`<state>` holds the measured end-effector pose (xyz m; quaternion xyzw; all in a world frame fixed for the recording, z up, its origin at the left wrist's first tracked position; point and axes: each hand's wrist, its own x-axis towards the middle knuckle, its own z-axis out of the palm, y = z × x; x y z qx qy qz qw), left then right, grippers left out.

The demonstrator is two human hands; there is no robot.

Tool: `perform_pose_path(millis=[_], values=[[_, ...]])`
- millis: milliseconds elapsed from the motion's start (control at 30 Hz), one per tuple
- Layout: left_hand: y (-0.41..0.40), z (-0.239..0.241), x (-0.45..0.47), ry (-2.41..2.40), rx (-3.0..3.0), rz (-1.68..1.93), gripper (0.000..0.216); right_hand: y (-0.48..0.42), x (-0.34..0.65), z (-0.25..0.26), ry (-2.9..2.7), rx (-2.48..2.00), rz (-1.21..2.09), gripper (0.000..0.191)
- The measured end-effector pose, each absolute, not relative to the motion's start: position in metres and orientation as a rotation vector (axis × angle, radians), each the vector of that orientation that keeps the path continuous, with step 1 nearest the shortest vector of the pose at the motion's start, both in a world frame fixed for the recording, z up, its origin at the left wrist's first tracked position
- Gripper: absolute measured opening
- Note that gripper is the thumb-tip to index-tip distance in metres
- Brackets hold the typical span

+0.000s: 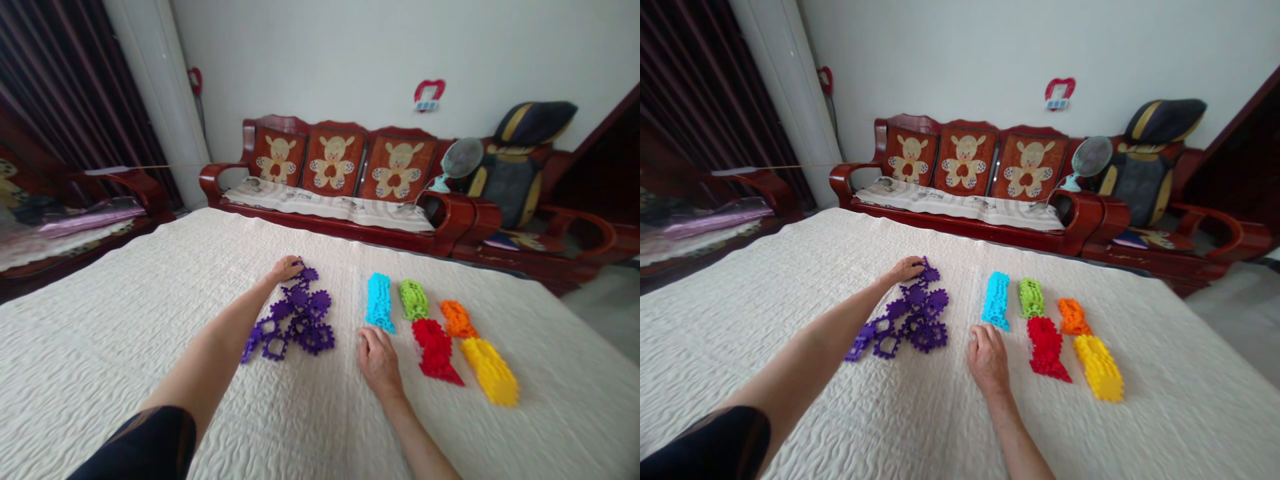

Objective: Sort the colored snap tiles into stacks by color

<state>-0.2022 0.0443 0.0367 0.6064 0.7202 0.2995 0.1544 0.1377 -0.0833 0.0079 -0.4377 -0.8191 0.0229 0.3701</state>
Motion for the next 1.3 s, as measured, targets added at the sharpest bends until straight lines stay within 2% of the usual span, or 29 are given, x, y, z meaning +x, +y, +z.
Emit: perform_pose_path(millis=[433, 600, 867, 1033, 1300], values=[[-0.016, 0.058, -0.153, 1.708, 1.900, 0.965, 0.040, -0.087, 0.135, 0.012, -2.133, -1.245, 0.111, 0.025], [-0.071, 0.068, -0.194, 1.916, 1.775, 1.103, 0.047, -0.089, 0.134, 0.014, -2.134, -1.274, 0.124, 0.026], [-0.160, 0.030, -0.233, 2.246, 1.446, 1.041, 0.045, -0.089, 0.132, 0.015, -2.175, -1.343, 0.136, 0.025], [-0.166, 0.020, -0.196, 2.291, 1.519, 1.035, 0.042, -0.093, 0.132, 0.017, -2.221, -1.384, 0.157, 0.026], [-0.141, 0.022, -0.140, 2.310, 1.556, 1.031, 0.050, -0.119, 0.131, 0.015, -2.233, -1.378, 0.174, 0.035]])
